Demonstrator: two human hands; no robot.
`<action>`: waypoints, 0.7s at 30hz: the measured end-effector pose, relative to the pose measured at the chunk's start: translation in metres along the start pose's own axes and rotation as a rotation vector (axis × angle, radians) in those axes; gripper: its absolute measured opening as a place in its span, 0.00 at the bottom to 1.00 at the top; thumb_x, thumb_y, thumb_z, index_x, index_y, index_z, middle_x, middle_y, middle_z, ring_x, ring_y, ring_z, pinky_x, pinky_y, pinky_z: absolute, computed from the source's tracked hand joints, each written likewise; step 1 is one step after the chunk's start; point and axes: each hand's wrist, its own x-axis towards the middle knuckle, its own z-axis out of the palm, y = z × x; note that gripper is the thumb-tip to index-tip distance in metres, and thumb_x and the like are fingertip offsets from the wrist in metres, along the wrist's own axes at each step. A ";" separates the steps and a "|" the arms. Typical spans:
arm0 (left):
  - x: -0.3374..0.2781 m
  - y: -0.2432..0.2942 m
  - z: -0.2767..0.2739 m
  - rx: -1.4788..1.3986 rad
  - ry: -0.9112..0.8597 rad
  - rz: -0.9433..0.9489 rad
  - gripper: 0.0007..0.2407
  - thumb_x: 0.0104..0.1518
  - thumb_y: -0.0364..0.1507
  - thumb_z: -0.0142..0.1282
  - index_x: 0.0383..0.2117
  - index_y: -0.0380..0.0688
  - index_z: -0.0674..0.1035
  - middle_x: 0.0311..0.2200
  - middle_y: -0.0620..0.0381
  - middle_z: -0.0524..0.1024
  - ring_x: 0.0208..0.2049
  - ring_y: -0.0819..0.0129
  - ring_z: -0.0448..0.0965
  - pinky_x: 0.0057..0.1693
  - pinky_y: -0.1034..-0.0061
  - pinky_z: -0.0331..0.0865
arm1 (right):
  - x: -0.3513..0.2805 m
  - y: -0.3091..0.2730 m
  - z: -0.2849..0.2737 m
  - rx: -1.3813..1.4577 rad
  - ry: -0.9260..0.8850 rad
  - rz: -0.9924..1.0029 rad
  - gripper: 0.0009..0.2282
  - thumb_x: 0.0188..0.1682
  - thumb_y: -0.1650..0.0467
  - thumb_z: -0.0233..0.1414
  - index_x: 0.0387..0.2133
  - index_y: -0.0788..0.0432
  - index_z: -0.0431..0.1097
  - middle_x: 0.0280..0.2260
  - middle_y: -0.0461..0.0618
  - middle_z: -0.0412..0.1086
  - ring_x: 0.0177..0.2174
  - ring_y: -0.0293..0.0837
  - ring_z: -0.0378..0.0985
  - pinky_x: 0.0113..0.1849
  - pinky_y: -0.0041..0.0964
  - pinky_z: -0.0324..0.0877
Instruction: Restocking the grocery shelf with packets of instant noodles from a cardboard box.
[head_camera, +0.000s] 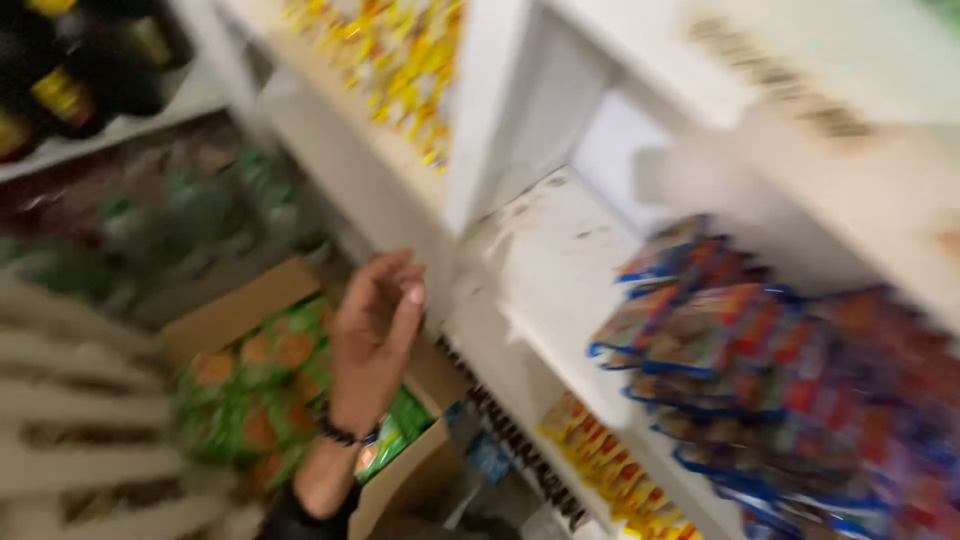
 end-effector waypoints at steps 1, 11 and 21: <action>-0.018 -0.035 -0.024 0.110 0.015 -0.132 0.15 0.65 0.25 0.55 0.58 0.38 0.74 0.47 0.52 0.79 0.46 0.71 0.78 0.51 0.75 0.73 | 0.020 0.016 0.062 0.064 -0.052 0.041 0.14 0.49 0.69 0.55 0.43 0.67 0.69 0.36 0.58 0.77 0.36 0.48 0.83 0.42 0.39 0.77; -0.300 -0.285 -0.209 0.632 -0.377 -1.024 0.26 0.54 0.45 0.60 0.55 0.43 0.76 0.48 0.47 0.80 0.47 0.55 0.82 0.54 0.65 0.74 | 0.057 0.103 0.389 0.271 -0.504 0.314 0.13 0.54 0.67 0.56 0.24 0.65 0.75 0.21 0.49 0.75 0.22 0.38 0.77 0.28 0.32 0.73; -0.343 -0.399 -0.242 0.612 0.118 -1.197 0.22 0.54 0.45 0.59 0.50 0.46 0.79 0.42 0.48 0.84 0.44 0.57 0.85 0.51 0.67 0.77 | 0.104 0.203 0.584 0.396 -0.944 0.403 0.12 0.52 0.71 0.57 0.48 0.60 0.73 0.30 0.45 0.74 0.27 0.34 0.75 0.29 0.30 0.72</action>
